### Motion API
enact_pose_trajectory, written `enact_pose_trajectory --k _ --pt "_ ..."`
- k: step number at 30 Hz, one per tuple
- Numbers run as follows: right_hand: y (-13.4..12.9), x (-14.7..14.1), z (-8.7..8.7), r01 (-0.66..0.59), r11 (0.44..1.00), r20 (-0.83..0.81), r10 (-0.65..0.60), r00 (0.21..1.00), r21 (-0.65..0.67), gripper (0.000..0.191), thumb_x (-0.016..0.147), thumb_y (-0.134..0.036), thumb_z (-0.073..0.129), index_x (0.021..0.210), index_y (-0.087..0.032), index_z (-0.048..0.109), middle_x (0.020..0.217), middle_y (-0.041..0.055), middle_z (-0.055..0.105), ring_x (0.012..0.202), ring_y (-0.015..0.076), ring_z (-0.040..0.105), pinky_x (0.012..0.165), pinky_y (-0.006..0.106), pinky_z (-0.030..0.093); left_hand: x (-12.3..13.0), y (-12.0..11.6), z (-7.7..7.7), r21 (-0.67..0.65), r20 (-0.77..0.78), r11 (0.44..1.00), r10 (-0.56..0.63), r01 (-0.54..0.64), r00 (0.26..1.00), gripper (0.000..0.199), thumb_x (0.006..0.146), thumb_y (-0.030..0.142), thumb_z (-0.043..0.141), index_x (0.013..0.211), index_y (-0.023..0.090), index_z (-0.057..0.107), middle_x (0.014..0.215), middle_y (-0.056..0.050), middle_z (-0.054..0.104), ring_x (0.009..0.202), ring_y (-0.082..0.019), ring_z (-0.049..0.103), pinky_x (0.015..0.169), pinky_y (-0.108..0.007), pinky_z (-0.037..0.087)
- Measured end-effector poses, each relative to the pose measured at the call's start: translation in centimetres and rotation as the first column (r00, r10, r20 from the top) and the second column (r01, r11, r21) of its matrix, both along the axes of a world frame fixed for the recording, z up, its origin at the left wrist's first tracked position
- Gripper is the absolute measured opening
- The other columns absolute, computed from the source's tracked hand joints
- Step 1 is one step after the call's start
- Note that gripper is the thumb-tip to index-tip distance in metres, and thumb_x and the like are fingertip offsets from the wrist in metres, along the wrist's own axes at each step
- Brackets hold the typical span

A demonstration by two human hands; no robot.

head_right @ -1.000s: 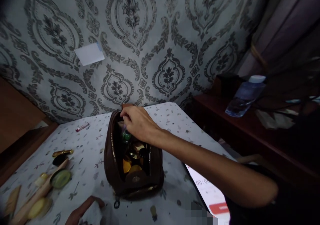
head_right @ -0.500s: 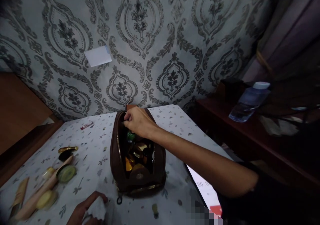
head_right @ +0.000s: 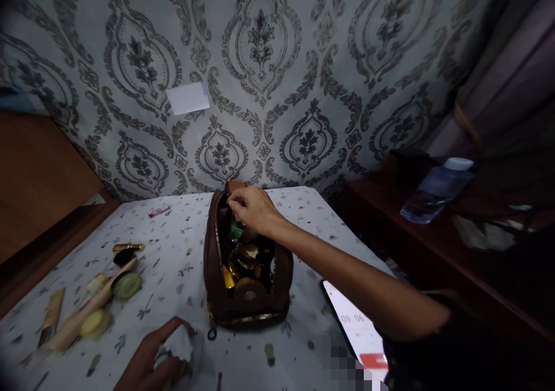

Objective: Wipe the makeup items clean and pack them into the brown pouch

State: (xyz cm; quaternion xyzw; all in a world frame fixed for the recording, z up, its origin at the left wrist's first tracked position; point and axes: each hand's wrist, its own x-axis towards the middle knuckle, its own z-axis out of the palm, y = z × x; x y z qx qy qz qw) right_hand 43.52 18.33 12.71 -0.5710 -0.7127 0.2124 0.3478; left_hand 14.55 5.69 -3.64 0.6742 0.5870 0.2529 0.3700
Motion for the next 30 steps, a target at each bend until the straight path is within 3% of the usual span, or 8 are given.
enact_pose_trajectory --k 6,9,14,18,21,23,25,30 --pt "0.2 0.1 0.6 0.006 0.997 0.215 -0.021 0.976 0.071 0.016 0.086 -0.018 0.060 0.074 -0.013 0.070 0.059 0.0001 0.064 0.056 0.0128 0.057 0.055 0.023 0.039 1.7 0.6 3.2 0.009 0.101 0.982 -0.190 0.190 0.977 0.027 0.068 0.022 0.050 0.086 0.020 0.070 0.081 -0.002 0.071 0.080 -0.020 0.062 0.079 -0.027 0.050" --pt "0.1 -0.3 0.8 0.059 0.998 0.146 -0.054 0.988 -0.031 0.015 0.087 -0.018 0.058 0.082 -0.011 0.070 0.057 -0.0005 0.062 0.050 0.0124 0.055 0.052 0.023 0.038 2.1 0.6 4.3 0.018 0.192 0.980 -0.198 0.198 0.961 0.021 0.064 0.018 0.049 0.079 0.019 0.064 0.070 0.002 0.065 0.073 -0.016 0.058 0.071 -0.024 0.046" --pt "-0.1 -1.1 0.8 0.112 0.970 -0.022 -0.119 0.993 -0.216 0.014 0.091 -0.018 0.056 0.091 -0.009 0.067 0.055 -0.0021 0.057 0.043 0.0104 0.048 0.045 0.023 0.036 1.0 0.2 4.5 -0.060 0.383 0.968 -0.202 0.243 0.901 0.017 0.069 0.017 0.050 0.081 0.017 0.061 0.065 0.004 0.058 0.061 -0.012 0.054 0.061 -0.021 0.043" --pt "-0.9 -2.0 1.7 0.215 0.965 -0.044 -0.224 0.974 -0.147 0.011 0.090 -0.017 0.058 0.086 -0.011 0.067 0.057 -0.0009 0.058 0.046 0.0094 0.048 0.047 0.023 0.036 -1.0 -0.4 5.4 0.049 0.325 0.964 -0.263 0.261 0.909 0.022 0.072 0.014 0.050 0.089 0.016 0.064 0.077 0.001 0.064 0.072 -0.015 0.060 0.065 -0.022 0.045" --pt "-2.3 -3.5 2.6 0.290 0.956 -0.047 -0.292 0.955 -0.047 0.010 0.088 -0.019 0.061 0.082 -0.012 0.066 0.053 -0.0012 0.056 0.044 0.0094 0.046 0.045 0.023 0.034 -3.6 -0.3 6.1 0.193 0.151 0.952 -0.269 0.239 0.951 0.022 0.074 0.012 0.050 0.090 0.017 0.064 0.085 -0.002 0.066 0.081 -0.019 0.062 0.072 -0.026 0.046" --pt "-3.6 -5.1 2.7 0.237 0.971 -0.086 -0.236 0.968 0.007 0.011 0.086 -0.022 0.062 0.082 -0.014 0.067 0.052 -0.0020 0.055 0.042 0.0094 0.044 0.044 0.023 0.033 -5.8 0.2 6.3 0.291 -0.010 0.938 -0.193 0.187 0.981 0.018 0.077 0.012 0.050 0.089 0.017 0.062 0.086 -0.003 0.065 0.081 -0.020 0.061 0.072 -0.028 0.046" --pt "-5.0 -7.1 1.9 0.094 0.994 -0.141 -0.086 0.986 0.053 0.015 0.083 -0.027 0.061 0.085 -0.014 0.068 0.055 -0.0018 0.056 0.042 0.0096 0.044 0.044 0.023 0.035 -8.3 0.8 6.4 0.394 -0.162 0.912 -0.059 0.119 0.985 0.019 0.079 0.013 0.050 0.093 0.018 0.062 0.090 -0.005 0.066 0.084 -0.022 0.061 0.076 -0.031 0.047" --pt "-8.6 -13.3 -3.3 -0.301 0.948 -0.059 0.308 0.949 0.105 0.025 0.084 -0.034 0.054 0.083 -0.015 0.070 0.070 0.0046 0.069 0.064 0.0167 0.061 0.060 0.027 0.046 -13.9 2.0 6.8 0.496 -0.419 0.868 0.276 -0.037 0.865 0.029 0.085 0.016 0.048 0.112 0.019 0.059 0.112 -0.010 0.065 0.107 -0.028 0.059 0.089 -0.037 0.046"
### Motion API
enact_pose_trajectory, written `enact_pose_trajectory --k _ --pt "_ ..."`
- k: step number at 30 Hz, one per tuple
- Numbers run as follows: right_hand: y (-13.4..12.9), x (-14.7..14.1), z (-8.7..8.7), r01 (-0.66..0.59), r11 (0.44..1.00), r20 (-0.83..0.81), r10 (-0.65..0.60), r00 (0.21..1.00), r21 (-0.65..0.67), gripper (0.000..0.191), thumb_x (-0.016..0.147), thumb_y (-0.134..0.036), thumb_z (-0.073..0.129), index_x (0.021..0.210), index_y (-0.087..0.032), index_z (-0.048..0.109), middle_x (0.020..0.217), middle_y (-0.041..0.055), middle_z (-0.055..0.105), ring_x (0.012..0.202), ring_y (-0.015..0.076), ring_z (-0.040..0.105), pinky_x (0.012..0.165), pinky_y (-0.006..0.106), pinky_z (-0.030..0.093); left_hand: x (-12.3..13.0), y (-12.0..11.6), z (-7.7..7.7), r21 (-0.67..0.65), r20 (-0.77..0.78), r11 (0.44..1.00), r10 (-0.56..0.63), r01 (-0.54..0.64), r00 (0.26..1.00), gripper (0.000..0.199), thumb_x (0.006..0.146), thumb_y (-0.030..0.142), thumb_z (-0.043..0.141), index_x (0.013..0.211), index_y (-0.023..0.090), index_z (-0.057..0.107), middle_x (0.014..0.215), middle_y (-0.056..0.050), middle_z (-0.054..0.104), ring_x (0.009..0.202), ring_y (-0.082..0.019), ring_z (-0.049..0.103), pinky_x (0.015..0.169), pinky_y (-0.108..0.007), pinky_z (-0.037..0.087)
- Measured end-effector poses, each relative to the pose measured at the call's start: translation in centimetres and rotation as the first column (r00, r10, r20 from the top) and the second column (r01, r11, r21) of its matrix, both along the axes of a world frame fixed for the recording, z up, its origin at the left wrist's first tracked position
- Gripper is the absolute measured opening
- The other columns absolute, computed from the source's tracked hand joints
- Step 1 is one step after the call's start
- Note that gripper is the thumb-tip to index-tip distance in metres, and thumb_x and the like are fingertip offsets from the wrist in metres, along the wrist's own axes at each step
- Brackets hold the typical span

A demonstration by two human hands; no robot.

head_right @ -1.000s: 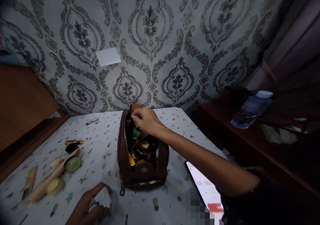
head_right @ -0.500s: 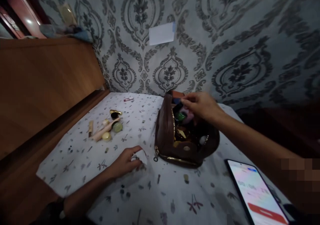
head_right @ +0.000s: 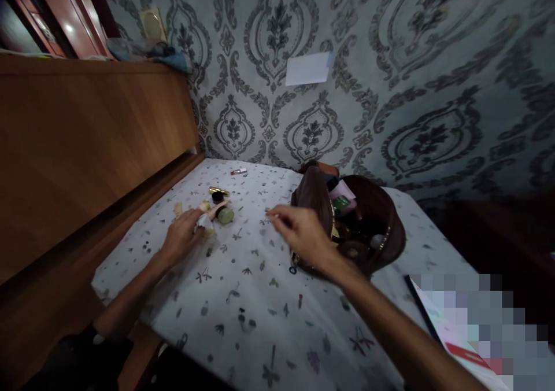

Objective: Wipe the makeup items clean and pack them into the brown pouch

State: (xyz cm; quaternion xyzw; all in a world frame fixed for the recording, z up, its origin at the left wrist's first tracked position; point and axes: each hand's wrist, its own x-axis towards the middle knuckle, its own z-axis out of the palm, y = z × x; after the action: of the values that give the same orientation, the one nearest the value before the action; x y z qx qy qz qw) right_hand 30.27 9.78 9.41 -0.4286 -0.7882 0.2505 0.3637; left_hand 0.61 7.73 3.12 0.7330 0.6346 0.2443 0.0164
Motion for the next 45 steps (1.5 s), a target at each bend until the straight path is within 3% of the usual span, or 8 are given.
enact_pose_trajectory --k 6,13,20,25,29,32,37,45 --pt "-2.5 -6.6 -5.6 -0.204 0.963 0.098 0.223 0.970 -0.177 0.027 0.088 -0.028 0.050 0.088 -0.014 0.073 0.064 0.0016 0.065 0.057 0.0136 0.055 0.055 0.024 0.040 -5.1 1.4 0.0 -0.170 -0.069 0.925 0.333 -0.340 0.940 0.034 0.094 0.031 0.042 0.123 0.018 0.054 0.120 -0.014 0.062 0.108 -0.029 0.060 0.086 -0.036 0.045" --pt "-3.0 -11.5 -9.6 -0.331 0.837 -0.257 0.237 0.937 -0.436 0.022 0.085 -0.033 0.057 0.086 -0.014 0.068 0.065 -0.0009 0.059 0.050 0.0103 0.052 0.049 0.022 0.042 -7.1 2.7 -1.3 -0.298 -0.047 0.878 0.379 -0.375 0.924 0.047 0.084 0.037 0.054 0.128 0.019 0.051 0.111 -0.015 0.069 0.099 -0.033 0.065 0.072 -0.035 0.044" --pt "-3.9 -11.4 -11.8 -0.313 0.819 -0.418 0.099 0.903 -0.481 0.027 0.081 -0.041 0.064 0.087 -0.015 0.067 0.067 -0.0019 0.057 0.052 0.0093 0.052 0.051 0.022 0.042 -7.6 2.0 -0.6 -0.272 0.112 0.881 0.429 -0.387 0.896 0.052 0.084 0.032 0.051 0.132 0.014 0.048 0.088 -0.009 0.068 0.086 -0.027 0.066 0.070 -0.033 0.047" --pt "-4.5 -11.2 -11.8 -0.398 0.741 -0.605 -0.014 0.796 -0.541 0.057 0.077 -0.057 0.067 0.118 -0.018 0.060 0.083 0.0025 0.066 0.065 0.0146 0.065 0.053 0.024 0.047 -3.1 -0.6 -0.4 -0.106 0.507 0.987 0.156 -0.118 0.848 0.046 0.081 0.039 0.054 0.121 0.019 0.054 0.105 -0.006 0.067 0.096 -0.023 0.064 0.080 -0.031 0.051" --pt "-5.8 -10.9 -12.2 -0.457 0.698 -0.727 -0.134 0.674 -0.552 0.072 0.076 -0.062 0.069 0.135 -0.026 0.050 0.088 0.0010 0.065 0.074 0.0171 0.066 0.061 0.029 0.053 3.0 -3.2 -1.6 -0.075 0.628 0.974 -0.120 0.212 0.769 0.043 0.081 0.037 0.057 0.121 0.020 0.053 0.107 -0.005 0.067 0.091 -0.021 0.064 0.080 -0.032 0.050" --pt "-6.6 -9.9 -12.6 -0.448 0.687 -0.752 -0.222 0.621 -0.572 0.076 0.074 -0.062 0.071 0.138 -0.028 0.046 0.080 -0.0025 0.061 0.067 0.0156 0.062 0.059 0.030 0.052 5.9 -4.1 -2.6 -0.157 0.589 0.954 -0.116 0.255 0.800 0.047 0.087 0.042 0.052 0.128 0.020 0.049 0.101 -0.005 0.068 0.073 -0.020 0.063 0.070 -0.033 0.050" --pt "-7.3 -8.5 -12.8 -0.388 0.723 -0.736 -0.242 0.633 -0.571 0.075 0.076 -0.060 0.069 0.139 -0.027 0.045 0.076 -0.0028 0.058 0.060 0.0142 0.057 0.052 0.026 0.046 7.6 -4.3 -3.6 -0.100 0.553 0.945 -0.207 0.311 0.807 0.056 0.095 0.044 0.045 0.144 0.019 0.039 0.138 -0.014 0.053 0.128 -0.028 0.051 0.106 -0.043 0.040" --pt "-7.7 -8.1 -11.8 -0.415 0.737 -0.619 -0.005 0.786 -0.533 0.068 0.083 -0.062 0.060 0.137 -0.021 0.051 0.068 -0.0040 0.051 0.049 0.0095 0.043 0.047 0.023 0.038 6.9 -2.4 -2.4 0.013 0.582 0.979 -0.174 0.205 0.794 0.051 0.098 0.042 0.041 0.144 0.019 0.038 0.146 -0.014 0.043 0.142 -0.026 0.034 0.117 -0.043 0.027"
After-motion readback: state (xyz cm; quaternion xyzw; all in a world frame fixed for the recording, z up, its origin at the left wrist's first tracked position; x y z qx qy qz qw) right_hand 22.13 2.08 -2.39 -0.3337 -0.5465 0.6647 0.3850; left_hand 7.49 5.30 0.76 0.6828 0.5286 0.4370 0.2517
